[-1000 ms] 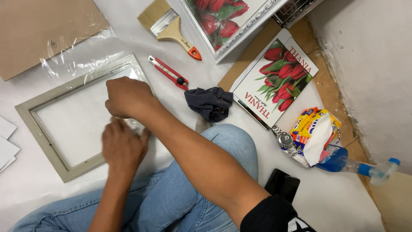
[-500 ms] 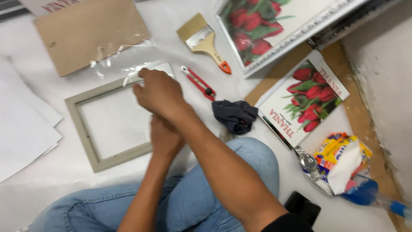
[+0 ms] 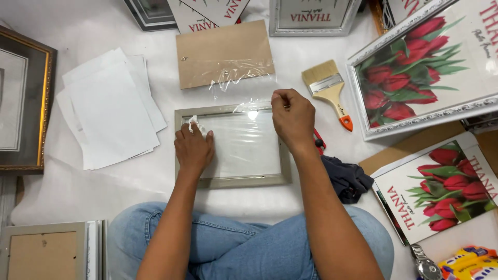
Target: The person sits on the floor among framed prints, wraps a picture frame with clear plastic film, smooths the film over the glass and edges, wipes the frame with a cloth, reattaches the backing board, and stacks the wrapped frame with other finished frames.
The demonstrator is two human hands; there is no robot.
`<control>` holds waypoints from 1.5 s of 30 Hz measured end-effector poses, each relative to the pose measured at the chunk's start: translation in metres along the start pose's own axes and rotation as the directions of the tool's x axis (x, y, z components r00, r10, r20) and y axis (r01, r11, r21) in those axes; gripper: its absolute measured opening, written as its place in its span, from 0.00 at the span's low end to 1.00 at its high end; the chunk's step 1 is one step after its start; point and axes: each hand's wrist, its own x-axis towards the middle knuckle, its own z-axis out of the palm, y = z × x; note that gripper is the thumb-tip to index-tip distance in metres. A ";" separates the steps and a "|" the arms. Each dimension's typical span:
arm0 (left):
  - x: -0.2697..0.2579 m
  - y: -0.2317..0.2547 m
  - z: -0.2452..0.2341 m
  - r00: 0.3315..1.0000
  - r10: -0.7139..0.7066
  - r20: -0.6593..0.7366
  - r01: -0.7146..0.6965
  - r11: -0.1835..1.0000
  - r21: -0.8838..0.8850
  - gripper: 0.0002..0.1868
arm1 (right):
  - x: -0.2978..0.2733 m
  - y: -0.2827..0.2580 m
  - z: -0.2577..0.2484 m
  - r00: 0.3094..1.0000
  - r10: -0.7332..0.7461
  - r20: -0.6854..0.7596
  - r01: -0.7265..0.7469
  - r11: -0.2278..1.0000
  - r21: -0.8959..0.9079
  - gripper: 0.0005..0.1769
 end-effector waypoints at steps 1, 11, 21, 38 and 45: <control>0.007 -0.005 0.002 1.000 -0.014 0.018 0.014 1.000 -0.003 0.38 | 0.000 -0.001 -0.001 1.000 -0.010 -0.030 0.011 0.999 0.037 0.15; 0.008 0.066 0.021 0.997 0.077 0.027 -0.075 0.995 -0.072 0.33 | -0.001 -0.037 -0.019 0.988 0.025 -0.153 0.023 0.952 0.306 0.11; -0.007 0.142 0.034 0.790 0.610 -0.063 -0.613 0.785 -0.090 0.26 | 0.003 -0.027 -0.013 0.991 0.043 -0.124 0.003 0.937 0.349 0.09; -0.009 -0.011 0.038 0.814 0.581 -0.004 -0.578 0.811 0.090 0.20 | -0.001 -0.025 -0.001 0.997 0.031 -0.063 -0.011 0.954 0.298 0.09; -0.047 -0.022 0.006 0.826 0.545 0.145 -0.563 0.779 0.275 0.09 | -0.001 -0.017 0.005 0.998 -0.009 -0.058 0.023 0.970 0.240 0.09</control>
